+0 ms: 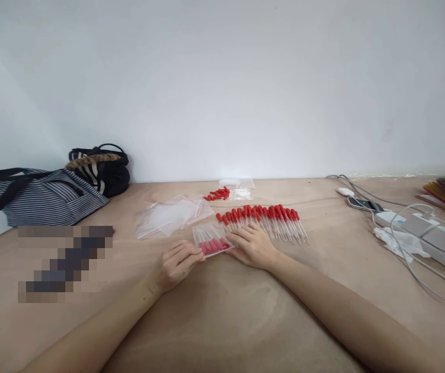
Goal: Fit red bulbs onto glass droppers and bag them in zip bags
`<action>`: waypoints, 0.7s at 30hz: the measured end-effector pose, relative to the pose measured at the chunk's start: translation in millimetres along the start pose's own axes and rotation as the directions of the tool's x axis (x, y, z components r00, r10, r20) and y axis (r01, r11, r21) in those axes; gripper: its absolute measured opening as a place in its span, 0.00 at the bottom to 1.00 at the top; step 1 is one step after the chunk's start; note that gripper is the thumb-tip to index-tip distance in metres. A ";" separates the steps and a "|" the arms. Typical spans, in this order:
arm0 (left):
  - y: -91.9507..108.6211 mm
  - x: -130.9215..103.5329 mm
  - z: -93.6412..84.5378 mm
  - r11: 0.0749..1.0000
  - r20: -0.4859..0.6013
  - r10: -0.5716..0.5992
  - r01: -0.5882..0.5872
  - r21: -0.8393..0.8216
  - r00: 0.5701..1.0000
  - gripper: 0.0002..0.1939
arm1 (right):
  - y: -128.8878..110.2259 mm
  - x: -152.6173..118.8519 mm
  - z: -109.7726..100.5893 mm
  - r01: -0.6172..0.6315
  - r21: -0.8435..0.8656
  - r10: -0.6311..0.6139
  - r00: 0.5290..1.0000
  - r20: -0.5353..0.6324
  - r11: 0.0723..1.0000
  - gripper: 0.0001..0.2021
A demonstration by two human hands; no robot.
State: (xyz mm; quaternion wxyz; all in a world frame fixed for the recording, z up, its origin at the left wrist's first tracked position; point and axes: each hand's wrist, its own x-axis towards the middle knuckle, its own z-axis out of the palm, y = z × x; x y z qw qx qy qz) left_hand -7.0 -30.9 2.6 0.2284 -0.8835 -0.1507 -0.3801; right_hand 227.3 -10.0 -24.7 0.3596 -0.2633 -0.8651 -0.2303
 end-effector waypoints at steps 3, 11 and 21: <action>-0.5 -1.7 0.2 0.999 -0.010 0.037 -0.036 0.014 0.999 0.07 | -4.0 1.5 7.4 0.048 0.097 -0.051 0.998 0.024 0.994 0.11; -21.2 -18.5 8.0 0.898 0.072 -0.436 0.439 -0.018 0.897 0.08 | -8.2 0.5 13.6 0.099 0.142 -0.097 0.995 -0.026 0.985 0.11; -64.3 -24.1 25.6 0.433 0.294 -0.900 0.731 0.528 0.320 0.19 | -19.6 7.8 14.6 0.020 0.109 -0.026 0.998 0.054 0.994 0.12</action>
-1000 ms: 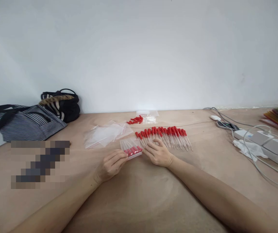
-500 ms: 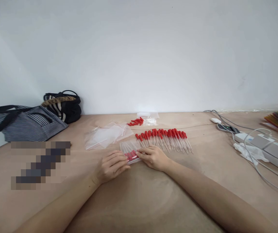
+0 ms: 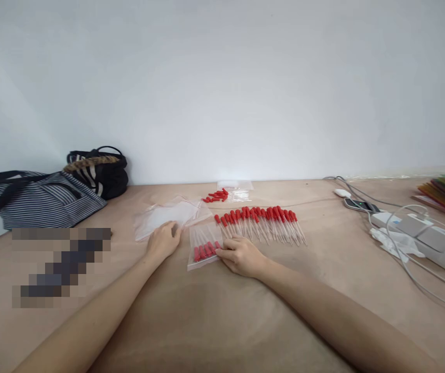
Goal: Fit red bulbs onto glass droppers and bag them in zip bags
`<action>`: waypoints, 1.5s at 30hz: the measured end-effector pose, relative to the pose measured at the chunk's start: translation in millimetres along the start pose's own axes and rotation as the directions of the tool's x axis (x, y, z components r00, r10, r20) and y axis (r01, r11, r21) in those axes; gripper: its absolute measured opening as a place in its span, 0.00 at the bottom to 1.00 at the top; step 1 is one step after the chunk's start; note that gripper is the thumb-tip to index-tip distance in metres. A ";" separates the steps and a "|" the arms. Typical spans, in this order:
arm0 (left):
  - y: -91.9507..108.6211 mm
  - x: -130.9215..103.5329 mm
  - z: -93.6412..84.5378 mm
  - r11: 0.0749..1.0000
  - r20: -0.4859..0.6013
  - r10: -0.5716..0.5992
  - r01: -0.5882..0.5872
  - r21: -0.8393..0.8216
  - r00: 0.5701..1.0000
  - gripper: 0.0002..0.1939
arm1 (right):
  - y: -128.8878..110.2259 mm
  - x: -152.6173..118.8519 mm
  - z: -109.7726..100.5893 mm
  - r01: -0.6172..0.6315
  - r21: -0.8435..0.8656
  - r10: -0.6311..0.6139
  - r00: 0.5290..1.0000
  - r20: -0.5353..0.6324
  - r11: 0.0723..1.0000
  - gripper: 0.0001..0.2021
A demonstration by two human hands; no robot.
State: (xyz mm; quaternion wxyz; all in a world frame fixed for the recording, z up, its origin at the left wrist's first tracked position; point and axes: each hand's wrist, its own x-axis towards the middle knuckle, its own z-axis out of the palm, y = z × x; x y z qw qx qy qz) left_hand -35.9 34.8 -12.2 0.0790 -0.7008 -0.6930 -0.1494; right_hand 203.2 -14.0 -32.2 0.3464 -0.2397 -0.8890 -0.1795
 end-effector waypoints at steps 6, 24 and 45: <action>-8.0 4.8 -5.8 0.999 0.026 -0.014 0.013 0.032 1.000 0.16 | -3.2 13.2 14.0 -0.106 -0.089 0.113 0.990 0.080 0.990 0.11; 10.1 -43.5 -14.8 0.525 -0.505 0.691 -0.839 -0.142 0.518 0.18 | -1.9 -11.7 -16.0 -0.534 0.018 0.533 0.845 0.034 0.845 0.08; 59.6 -73.2 -52.0 0.519 0.074 0.823 -0.693 -0.501 0.563 0.09 | 5.0 -49.9 -59.1 -0.396 0.143 0.370 0.912 0.177 0.907 0.07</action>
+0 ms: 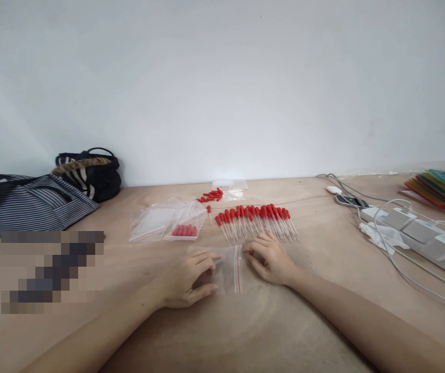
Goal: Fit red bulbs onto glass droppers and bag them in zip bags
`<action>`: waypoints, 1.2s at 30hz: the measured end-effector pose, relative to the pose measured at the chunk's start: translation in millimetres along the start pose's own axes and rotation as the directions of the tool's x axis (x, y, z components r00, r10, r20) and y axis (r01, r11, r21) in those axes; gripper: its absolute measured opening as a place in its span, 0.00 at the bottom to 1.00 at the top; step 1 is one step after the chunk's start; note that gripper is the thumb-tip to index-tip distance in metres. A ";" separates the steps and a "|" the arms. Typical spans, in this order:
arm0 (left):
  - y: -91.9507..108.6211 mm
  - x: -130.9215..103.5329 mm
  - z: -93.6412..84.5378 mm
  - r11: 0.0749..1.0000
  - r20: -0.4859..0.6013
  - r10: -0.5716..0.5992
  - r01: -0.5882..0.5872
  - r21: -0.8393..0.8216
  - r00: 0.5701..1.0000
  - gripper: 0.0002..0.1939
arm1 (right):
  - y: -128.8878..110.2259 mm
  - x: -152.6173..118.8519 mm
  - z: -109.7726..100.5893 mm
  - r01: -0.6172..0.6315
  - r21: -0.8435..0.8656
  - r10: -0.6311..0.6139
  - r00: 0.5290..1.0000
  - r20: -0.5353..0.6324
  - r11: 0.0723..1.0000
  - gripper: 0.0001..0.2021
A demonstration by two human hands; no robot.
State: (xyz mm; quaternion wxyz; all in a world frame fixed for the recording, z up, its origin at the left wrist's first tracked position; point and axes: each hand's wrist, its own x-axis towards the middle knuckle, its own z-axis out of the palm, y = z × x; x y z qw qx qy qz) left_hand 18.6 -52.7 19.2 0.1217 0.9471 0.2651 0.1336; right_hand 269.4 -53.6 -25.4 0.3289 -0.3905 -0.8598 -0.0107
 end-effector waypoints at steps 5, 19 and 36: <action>3.1 -0.7 13.2 0.994 0.127 -0.101 0.106 -0.035 0.987 0.33 | 3.7 -1.3 -5.5 0.005 0.058 -0.007 0.999 0.049 0.998 0.05; 13.6 6.8 22.5 0.986 0.064 -0.153 0.157 -0.059 0.986 0.44 | -6.0 2.2 -6.0 0.169 0.099 -0.182 0.974 0.135 0.981 0.10; 5.5 -0.3 24.1 0.968 -0.017 -0.211 0.206 -0.144 0.977 0.46 | -25.1 6.8 -3.8 0.332 0.175 -0.372 0.874 0.313 0.927 0.23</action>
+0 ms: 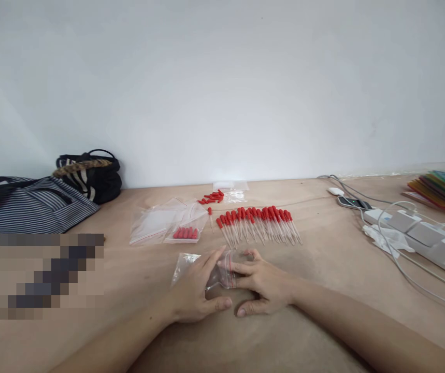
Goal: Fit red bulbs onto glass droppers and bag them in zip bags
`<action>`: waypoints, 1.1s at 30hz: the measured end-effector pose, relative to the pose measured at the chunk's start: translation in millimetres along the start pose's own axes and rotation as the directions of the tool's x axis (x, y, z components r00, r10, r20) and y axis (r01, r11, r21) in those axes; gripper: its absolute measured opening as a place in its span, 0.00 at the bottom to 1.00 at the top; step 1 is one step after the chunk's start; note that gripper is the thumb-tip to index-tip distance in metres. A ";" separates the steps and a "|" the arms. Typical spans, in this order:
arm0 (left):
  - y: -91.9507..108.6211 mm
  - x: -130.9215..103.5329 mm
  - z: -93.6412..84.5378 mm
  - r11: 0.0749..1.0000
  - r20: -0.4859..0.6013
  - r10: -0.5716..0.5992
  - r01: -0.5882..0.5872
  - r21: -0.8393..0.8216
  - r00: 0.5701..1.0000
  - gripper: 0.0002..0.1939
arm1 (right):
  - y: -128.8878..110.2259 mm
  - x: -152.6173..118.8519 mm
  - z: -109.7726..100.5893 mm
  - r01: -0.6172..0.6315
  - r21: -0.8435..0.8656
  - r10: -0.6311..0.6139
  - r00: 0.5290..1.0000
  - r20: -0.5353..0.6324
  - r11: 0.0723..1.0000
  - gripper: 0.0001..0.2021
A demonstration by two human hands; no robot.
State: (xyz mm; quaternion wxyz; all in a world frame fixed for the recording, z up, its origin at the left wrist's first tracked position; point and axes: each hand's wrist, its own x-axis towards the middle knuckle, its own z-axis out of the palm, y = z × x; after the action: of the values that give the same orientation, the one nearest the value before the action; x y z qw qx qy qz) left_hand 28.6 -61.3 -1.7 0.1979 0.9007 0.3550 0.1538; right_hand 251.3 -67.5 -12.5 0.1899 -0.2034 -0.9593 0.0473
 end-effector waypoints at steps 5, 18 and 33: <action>-10.6 1.9 -4.0 0.999 -0.078 0.030 -0.027 0.043 0.996 0.45 | 1.0 1.1 -1.3 0.015 0.017 -0.016 0.999 0.041 1.000 0.20; -1.8 5.7 -4.2 0.987 -0.057 -0.147 0.150 0.057 0.987 0.38 | 31.2 23.3 -7.1 -0.494 0.097 0.495 0.796 -0.348 0.864 0.12; -10.9 -4.0 -8.7 0.989 -0.101 -0.140 0.145 0.039 0.985 0.36 | 63.6 150.8 9.6 -0.914 -0.122 0.906 0.401 -0.137 0.387 0.11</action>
State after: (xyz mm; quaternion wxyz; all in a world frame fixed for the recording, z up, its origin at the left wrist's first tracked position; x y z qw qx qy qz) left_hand 15.8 -54.6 0.3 0.1700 0.8687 0.4312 0.1748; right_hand 143.9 52.0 19.9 0.1370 -0.7116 -0.6870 0.0531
